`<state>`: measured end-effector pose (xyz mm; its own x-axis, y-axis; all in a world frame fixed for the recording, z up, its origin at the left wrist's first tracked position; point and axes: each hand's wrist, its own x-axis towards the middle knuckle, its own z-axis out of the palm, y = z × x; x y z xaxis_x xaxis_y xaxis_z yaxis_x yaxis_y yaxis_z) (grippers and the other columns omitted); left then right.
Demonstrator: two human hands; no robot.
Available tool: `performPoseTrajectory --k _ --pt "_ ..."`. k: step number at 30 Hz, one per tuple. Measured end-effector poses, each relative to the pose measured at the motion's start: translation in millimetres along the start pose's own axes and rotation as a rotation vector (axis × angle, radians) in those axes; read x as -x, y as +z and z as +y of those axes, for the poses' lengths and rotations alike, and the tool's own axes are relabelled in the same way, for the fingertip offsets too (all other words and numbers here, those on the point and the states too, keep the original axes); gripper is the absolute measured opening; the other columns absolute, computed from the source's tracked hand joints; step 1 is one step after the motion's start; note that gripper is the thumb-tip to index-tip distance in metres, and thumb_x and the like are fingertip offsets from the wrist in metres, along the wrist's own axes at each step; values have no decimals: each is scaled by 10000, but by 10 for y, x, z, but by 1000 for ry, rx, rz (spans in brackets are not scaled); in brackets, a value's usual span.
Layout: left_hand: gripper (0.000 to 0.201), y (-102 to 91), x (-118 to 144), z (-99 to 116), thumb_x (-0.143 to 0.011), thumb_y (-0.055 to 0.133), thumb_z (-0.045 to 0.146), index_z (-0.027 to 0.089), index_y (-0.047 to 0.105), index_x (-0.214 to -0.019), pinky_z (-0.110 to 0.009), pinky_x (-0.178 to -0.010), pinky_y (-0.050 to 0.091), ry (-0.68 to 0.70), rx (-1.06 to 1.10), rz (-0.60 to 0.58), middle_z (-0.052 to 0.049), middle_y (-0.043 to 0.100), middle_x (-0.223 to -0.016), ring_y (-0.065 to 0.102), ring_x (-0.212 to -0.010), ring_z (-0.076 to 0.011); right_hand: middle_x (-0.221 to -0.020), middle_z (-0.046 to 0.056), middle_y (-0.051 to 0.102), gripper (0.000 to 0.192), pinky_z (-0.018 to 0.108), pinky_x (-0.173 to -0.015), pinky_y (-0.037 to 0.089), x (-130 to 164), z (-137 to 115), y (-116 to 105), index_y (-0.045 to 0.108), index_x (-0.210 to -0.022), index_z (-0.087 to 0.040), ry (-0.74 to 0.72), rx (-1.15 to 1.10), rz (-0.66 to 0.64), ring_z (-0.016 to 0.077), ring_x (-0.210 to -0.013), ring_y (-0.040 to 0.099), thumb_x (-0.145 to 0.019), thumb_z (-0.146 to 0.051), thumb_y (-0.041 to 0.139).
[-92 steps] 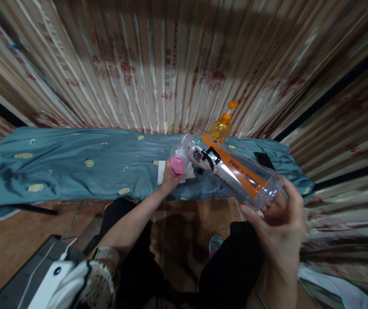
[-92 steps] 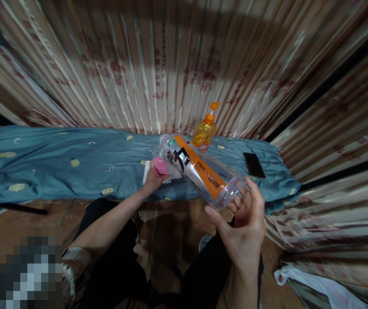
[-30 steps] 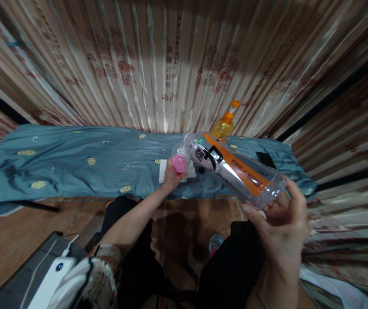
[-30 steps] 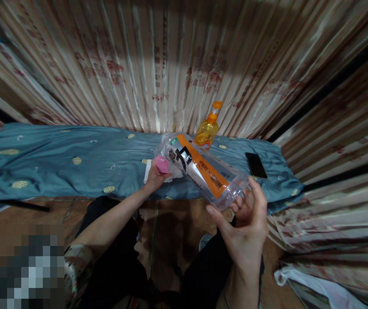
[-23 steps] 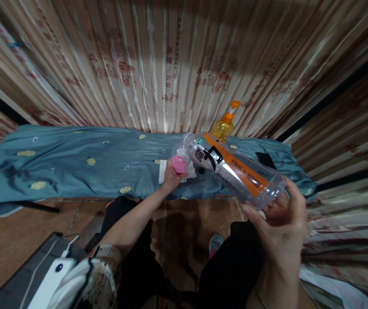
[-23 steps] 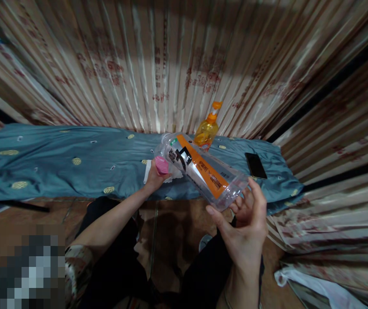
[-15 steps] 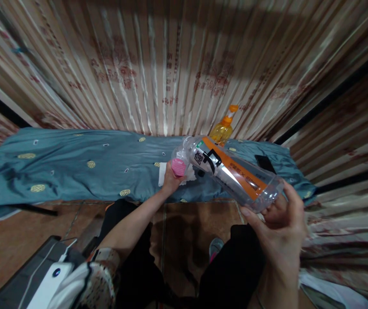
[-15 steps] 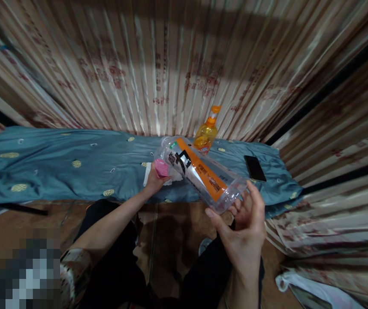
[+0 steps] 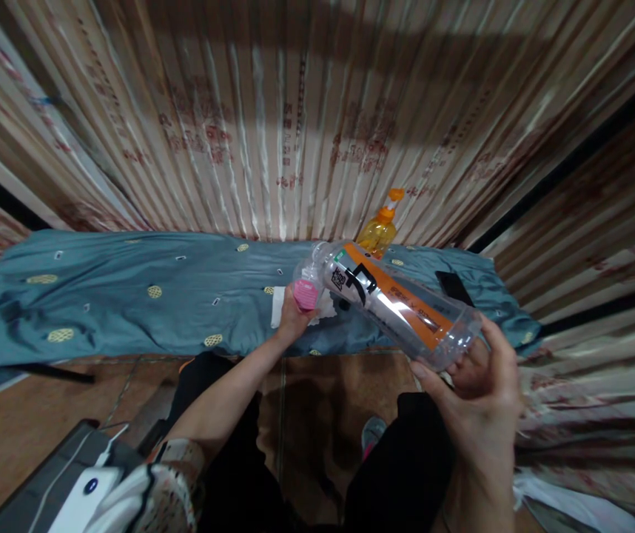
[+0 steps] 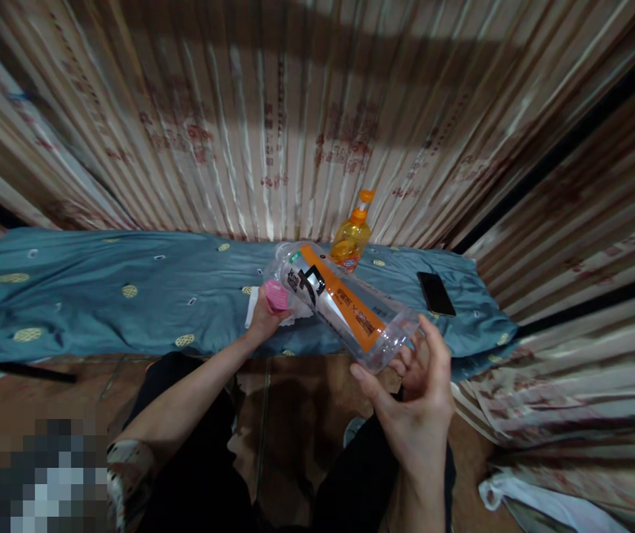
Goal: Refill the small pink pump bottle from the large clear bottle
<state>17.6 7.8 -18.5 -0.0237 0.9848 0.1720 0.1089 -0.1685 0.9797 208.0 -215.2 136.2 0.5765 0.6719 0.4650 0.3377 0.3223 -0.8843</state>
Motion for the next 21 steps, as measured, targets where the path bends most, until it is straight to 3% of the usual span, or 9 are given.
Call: performPoseTrajectory --k 10,21 --pt "746 7 1 24 -498 924 130 250 514 -1109 -467 -1045 550 22 13 21 -15 639 -1073 674 -1069 -273 -1395 198 708 1032 519 -951 651 5 -10 16 537 -1536 -244 1 24 -1 329 -1133 765 -639 -373 1031" --pt "753 -7 18 80 -506 918 115 256 513 -1125 -497 -1077 539 1 12 16 -5 636 -1048 671 -1071 -281 -1408 198 700 1027 501 -946 659 10 -12 37 526 -1540 -246 2 32 0 313 -1129 766 -651 -384 1021"
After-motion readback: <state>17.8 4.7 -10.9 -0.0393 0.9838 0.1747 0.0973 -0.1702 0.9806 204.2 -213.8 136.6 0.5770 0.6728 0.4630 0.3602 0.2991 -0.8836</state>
